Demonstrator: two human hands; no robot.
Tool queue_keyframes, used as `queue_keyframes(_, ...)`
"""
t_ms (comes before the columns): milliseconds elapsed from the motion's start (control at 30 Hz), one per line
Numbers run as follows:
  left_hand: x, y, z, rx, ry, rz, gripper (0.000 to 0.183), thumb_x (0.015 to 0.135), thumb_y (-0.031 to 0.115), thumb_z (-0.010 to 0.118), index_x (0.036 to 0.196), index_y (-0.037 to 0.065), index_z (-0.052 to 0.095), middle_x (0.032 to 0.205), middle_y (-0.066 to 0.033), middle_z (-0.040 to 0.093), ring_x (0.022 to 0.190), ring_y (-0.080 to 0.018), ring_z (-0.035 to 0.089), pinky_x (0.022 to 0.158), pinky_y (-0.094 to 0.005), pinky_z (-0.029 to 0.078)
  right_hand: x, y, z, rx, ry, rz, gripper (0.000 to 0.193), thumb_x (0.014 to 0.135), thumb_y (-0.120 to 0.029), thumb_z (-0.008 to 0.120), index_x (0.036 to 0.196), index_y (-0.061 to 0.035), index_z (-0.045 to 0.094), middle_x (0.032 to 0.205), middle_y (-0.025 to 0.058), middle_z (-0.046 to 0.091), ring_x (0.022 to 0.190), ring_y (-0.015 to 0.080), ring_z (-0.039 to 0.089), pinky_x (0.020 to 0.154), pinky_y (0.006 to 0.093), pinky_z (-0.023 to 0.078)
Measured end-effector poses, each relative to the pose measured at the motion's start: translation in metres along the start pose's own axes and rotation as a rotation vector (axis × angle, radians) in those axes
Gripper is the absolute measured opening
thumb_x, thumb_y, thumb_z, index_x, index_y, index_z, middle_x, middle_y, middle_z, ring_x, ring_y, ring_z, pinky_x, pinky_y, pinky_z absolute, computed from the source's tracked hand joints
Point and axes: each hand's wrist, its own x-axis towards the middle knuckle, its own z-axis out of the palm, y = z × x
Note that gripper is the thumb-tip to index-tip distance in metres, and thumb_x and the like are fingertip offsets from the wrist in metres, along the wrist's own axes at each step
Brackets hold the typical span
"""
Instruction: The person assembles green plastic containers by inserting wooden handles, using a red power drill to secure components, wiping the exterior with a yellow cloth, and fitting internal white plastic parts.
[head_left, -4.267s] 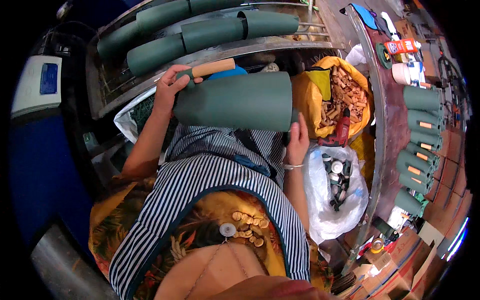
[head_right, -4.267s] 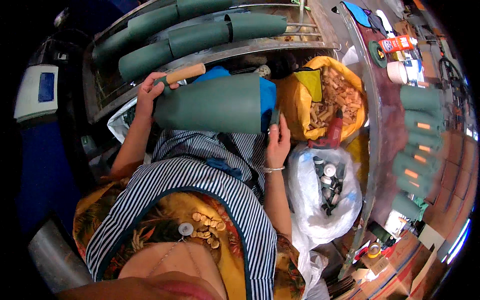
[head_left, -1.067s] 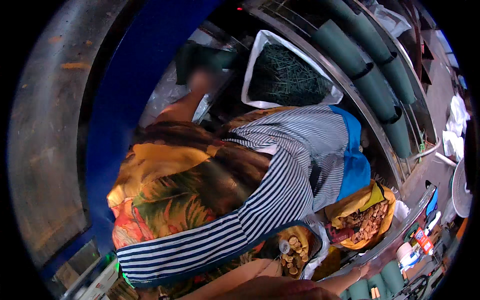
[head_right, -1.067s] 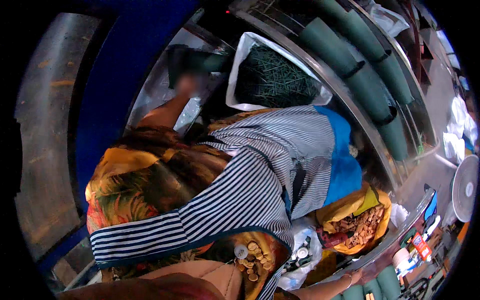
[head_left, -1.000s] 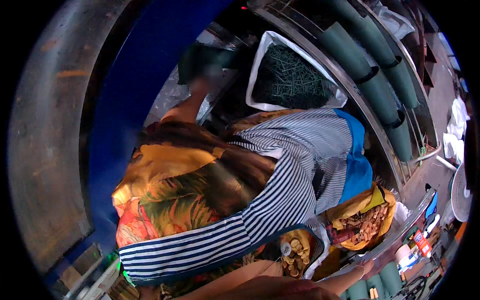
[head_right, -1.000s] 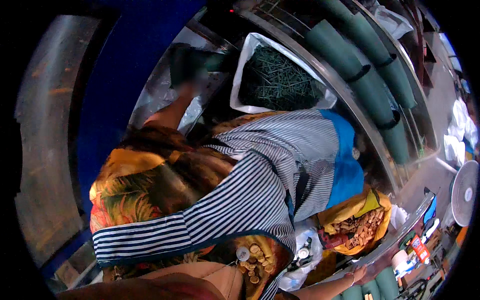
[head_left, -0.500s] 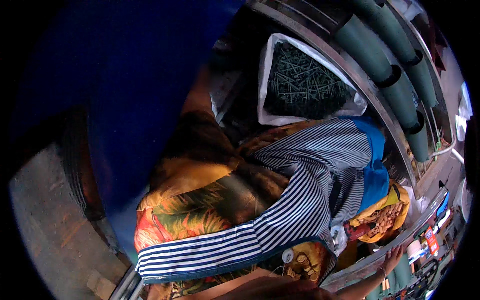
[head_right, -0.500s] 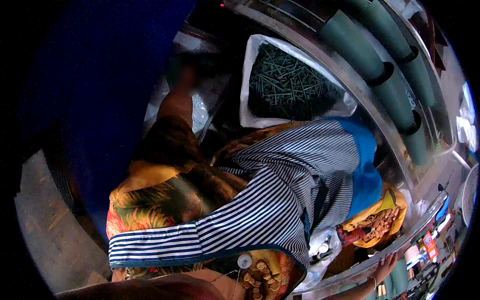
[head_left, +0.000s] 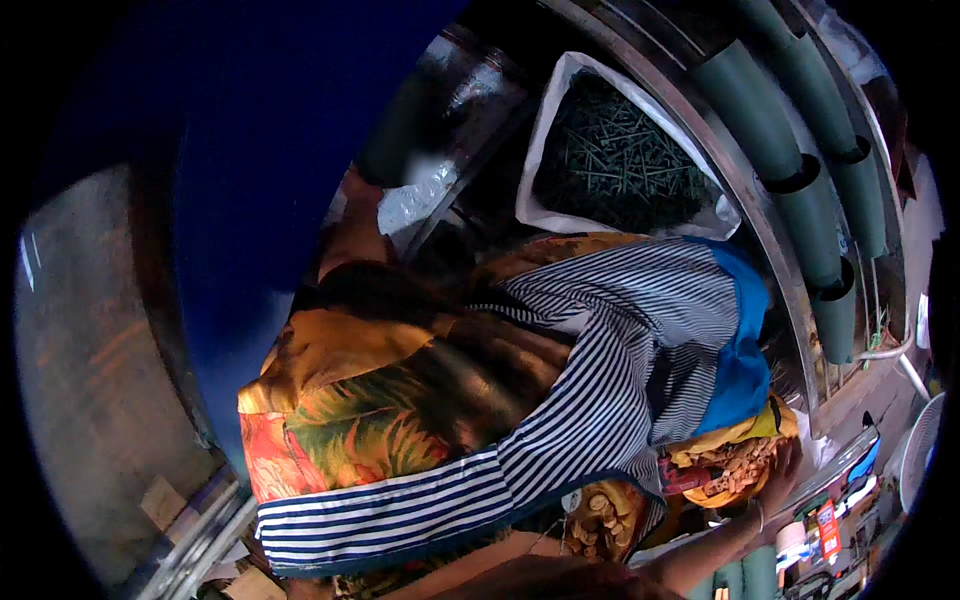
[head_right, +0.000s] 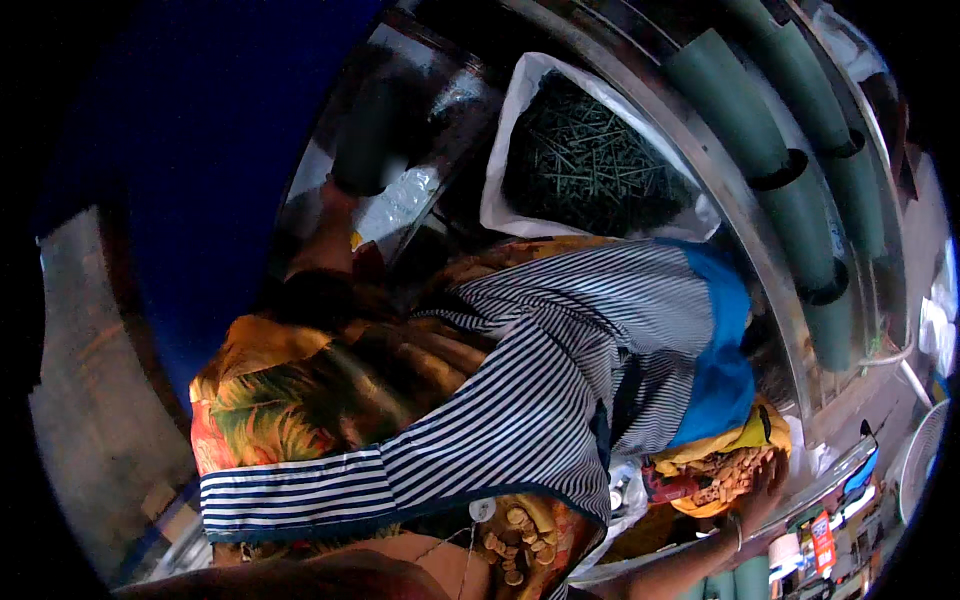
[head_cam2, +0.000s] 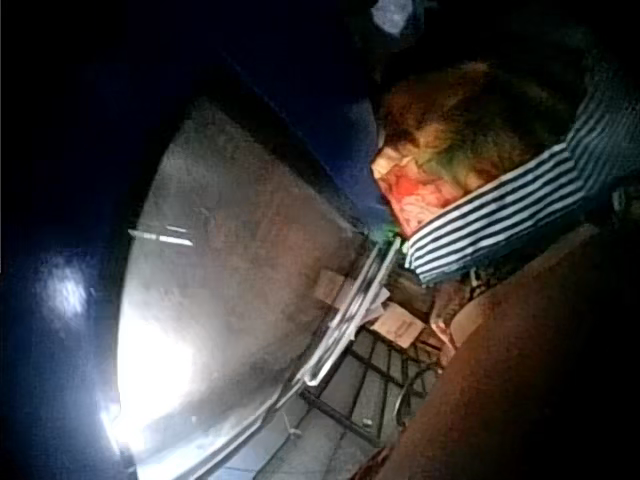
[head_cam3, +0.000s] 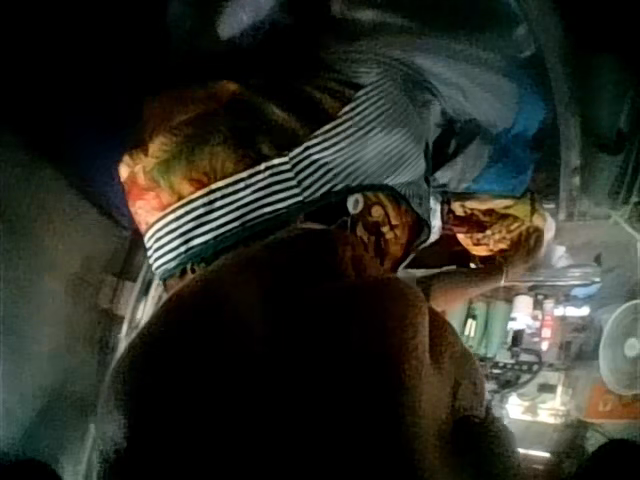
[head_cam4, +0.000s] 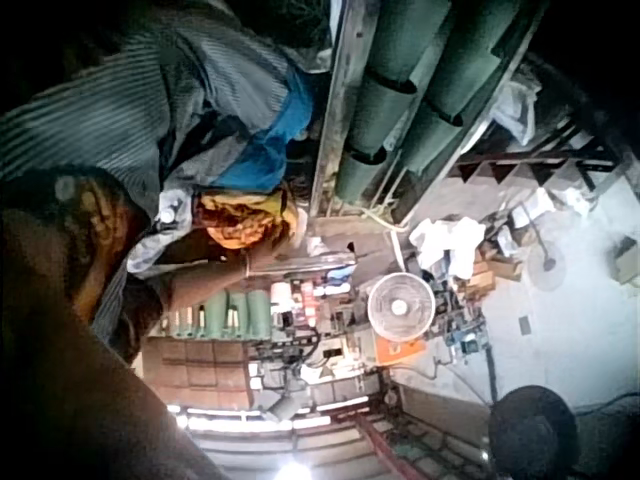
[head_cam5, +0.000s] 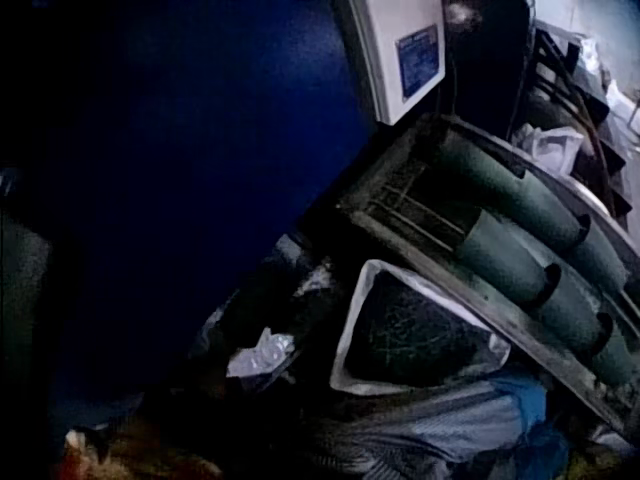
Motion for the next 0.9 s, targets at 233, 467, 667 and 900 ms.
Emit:
queue_keyframes(233,0.028,-0.029,0.086,0.126,0.161,0.022,0.042,0.091,0.029,0.055,0.124,0.002,0.057,0.124,-0.012,0.06,0.114,-0.0248,0.057,0.101,-0.04,0.043,-0.026,-0.197,0.225,-0.4,-0.141,-0.909,0.047,0.087,-0.014,0.063,0.131,-0.0029,0.051,0.135,0.0146,0.051,0.127,0.0309,0.046,0.107,0.0396,0.032)
queue_keyframes(467,-0.006,-0.124,0.266,0.303,-0.117,-0.247,0.037,0.094,0.033,0.053,0.119,0.007,0.062,0.12,-0.0087,0.064,0.113,-0.0227,0.058,0.102,-0.0374,0.042,-0.043,-0.25,0.329,-0.186,-0.004,-1.032,0.062,0.075,-0.034,0.072,0.13,-0.0118,0.054,0.134,0.0082,0.052,0.127,0.0395,0.038,0.105,0.0502,0.03)
queue_keyframes(667,0.015,-0.214,0.244,0.376,-0.327,-0.194,0.049,0.092,0.043,0.056,0.125,0.007,0.057,0.128,-0.0072,0.058,0.119,-0.0233,0.053,0.105,-0.0381,0.037,-0.04,-0.234,0.328,-0.218,0.097,-0.821,0.056,0.069,-0.032,0.076,0.119,-0.0114,0.059,0.115,0.0085,0.06,0.119,0.0426,0.043,0.1,0.0492,0.034)
queue_keyframes(900,0.011,-0.216,0.223,0.158,-0.244,-0.551,0.052,0.091,0.048,0.055,0.126,0.009,0.057,0.126,-0.0036,0.06,0.118,-0.0226,0.054,0.107,-0.0404,0.035,-0.062,-0.258,0.337,-0.361,0.059,-0.94,0.066,0.065,-0.047,0.077,0.119,-0.0135,0.058,0.113,0.0076,0.059,0.126,0.0437,0.036,0.098,0.0697,0.024)
